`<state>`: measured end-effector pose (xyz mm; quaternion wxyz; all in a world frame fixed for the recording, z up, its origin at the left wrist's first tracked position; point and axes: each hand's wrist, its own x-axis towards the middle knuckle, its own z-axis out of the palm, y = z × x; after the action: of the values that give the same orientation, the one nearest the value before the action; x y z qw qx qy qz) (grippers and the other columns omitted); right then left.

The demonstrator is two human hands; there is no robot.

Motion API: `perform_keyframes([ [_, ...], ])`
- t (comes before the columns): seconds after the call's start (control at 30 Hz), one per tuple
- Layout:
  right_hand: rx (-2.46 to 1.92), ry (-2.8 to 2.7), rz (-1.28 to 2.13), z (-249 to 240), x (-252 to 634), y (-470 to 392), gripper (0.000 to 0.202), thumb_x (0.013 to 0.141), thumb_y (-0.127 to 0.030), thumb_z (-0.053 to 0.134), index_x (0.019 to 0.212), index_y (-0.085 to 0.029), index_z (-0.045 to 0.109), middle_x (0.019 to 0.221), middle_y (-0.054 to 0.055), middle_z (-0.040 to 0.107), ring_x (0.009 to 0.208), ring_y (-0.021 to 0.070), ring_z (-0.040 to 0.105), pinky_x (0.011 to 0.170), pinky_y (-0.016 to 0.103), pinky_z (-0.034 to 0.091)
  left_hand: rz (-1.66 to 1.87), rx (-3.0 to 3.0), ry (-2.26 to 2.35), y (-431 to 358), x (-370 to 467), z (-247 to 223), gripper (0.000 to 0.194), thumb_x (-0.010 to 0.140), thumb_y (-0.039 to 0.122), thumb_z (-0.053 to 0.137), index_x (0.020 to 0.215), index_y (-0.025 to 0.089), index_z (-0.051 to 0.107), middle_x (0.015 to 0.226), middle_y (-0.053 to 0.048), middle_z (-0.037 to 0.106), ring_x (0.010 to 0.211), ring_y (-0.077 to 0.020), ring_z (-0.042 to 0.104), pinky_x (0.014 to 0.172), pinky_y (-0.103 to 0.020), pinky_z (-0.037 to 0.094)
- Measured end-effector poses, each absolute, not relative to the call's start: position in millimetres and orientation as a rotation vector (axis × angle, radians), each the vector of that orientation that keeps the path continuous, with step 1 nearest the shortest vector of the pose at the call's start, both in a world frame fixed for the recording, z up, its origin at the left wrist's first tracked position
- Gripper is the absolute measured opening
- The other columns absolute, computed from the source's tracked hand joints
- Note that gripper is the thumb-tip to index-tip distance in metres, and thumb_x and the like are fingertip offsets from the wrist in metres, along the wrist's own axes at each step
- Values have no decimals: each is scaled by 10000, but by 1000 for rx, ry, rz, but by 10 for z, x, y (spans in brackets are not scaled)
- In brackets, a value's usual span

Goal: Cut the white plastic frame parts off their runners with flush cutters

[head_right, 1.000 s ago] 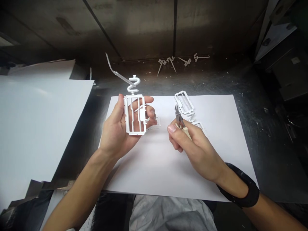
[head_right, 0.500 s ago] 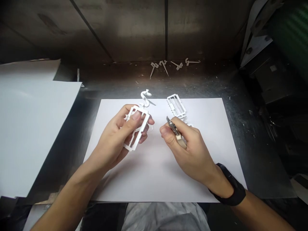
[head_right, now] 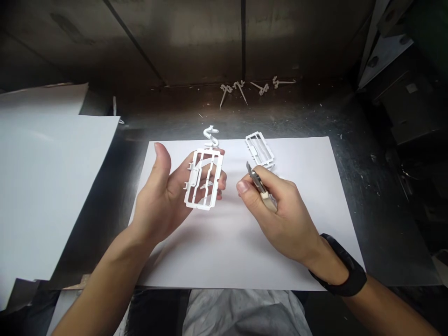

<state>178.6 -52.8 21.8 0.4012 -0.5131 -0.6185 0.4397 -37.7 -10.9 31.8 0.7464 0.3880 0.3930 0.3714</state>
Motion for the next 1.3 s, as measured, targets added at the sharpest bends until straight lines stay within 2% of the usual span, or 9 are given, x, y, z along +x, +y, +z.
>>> perform_keyframes([
  [0.2,-1335,-1610,1094,232,1765,-514,269,1144,-287,590,882,-227,599,800,-7,538,734,187,468,676,329,372,835,863,901,-103,-363,302,742,1050,830,364,1217,192,703,888,-89,667,991,-294,695,742,-289,556],
  [0.37,-1335,-1623,1091,245,1766,-523,256,1143,-274,582,892,-226,596,791,-20,519,709,174,449,664,330,357,822,911,878,-112,-354,282,714,1075,805,348,1229,203,701,951,-101,694,997,-279,694,764,-297,571],
  [0.53,-1411,-1629,1106,233,1784,-500,228,1133,-298,595,917,-227,624,806,-9,547,742,192,489,679,338,373,682,1167,890,-137,-424,367,326,1117,501,604,1277,220,642,1114,-82,707,897,-194,712,793,-261,562],
  [0.63,-1446,-1645,1121,203,1785,-473,233,1108,-300,623,887,-225,615,831,15,591,834,234,566,713,345,410,615,1304,855,-141,-482,448,219,1138,407,585,1236,218,635,1019,-48,685,775,-148,667,735,-238,535],
  [0.73,-1456,-1674,1096,174,1778,-458,235,1073,-284,667,852,-226,610,803,21,602,850,258,595,729,350,438,608,1385,863,-128,-527,494,213,1152,405,553,1214,224,647,885,-14,633,728,-139,613,689,-226,529],
  [0.83,-1453,-1726,1083,163,1769,-457,217,1042,-233,684,835,-221,621,830,22,639,806,240,589,721,346,437,608,1443,894,-112,-551,514,248,1148,429,557,1080,213,659,825,-4,607,701,-131,607,625,-200,519],
  [0.93,-1434,-1786,1065,165,1763,-457,229,1014,-182,676,799,-215,606,865,24,667,801,226,593,728,341,432,579,1478,930,-106,-556,533,285,1130,435,592,983,202,665,855,-11,641,661,-116,609,564,-181,507],
  [1.03,-1434,-1812,1055,169,1764,-455,207,995,-160,669,803,-214,612,868,17,676,787,216,593,713,333,425,558,1487,945,-107,-557,552,310,1130,448,579,982,197,684,927,-24,692,644,-109,616,534,-174,505],
  [1.3,-1436,-1840,1133,163,1788,-447,177,995,-168,676,825,-212,652,835,7,682,785,216,613,724,322,436,528,1529,957,-118,-591,542,335,1134,441,559,968,195,715,895,-20,707,629,-113,636,526,-164,520],
])
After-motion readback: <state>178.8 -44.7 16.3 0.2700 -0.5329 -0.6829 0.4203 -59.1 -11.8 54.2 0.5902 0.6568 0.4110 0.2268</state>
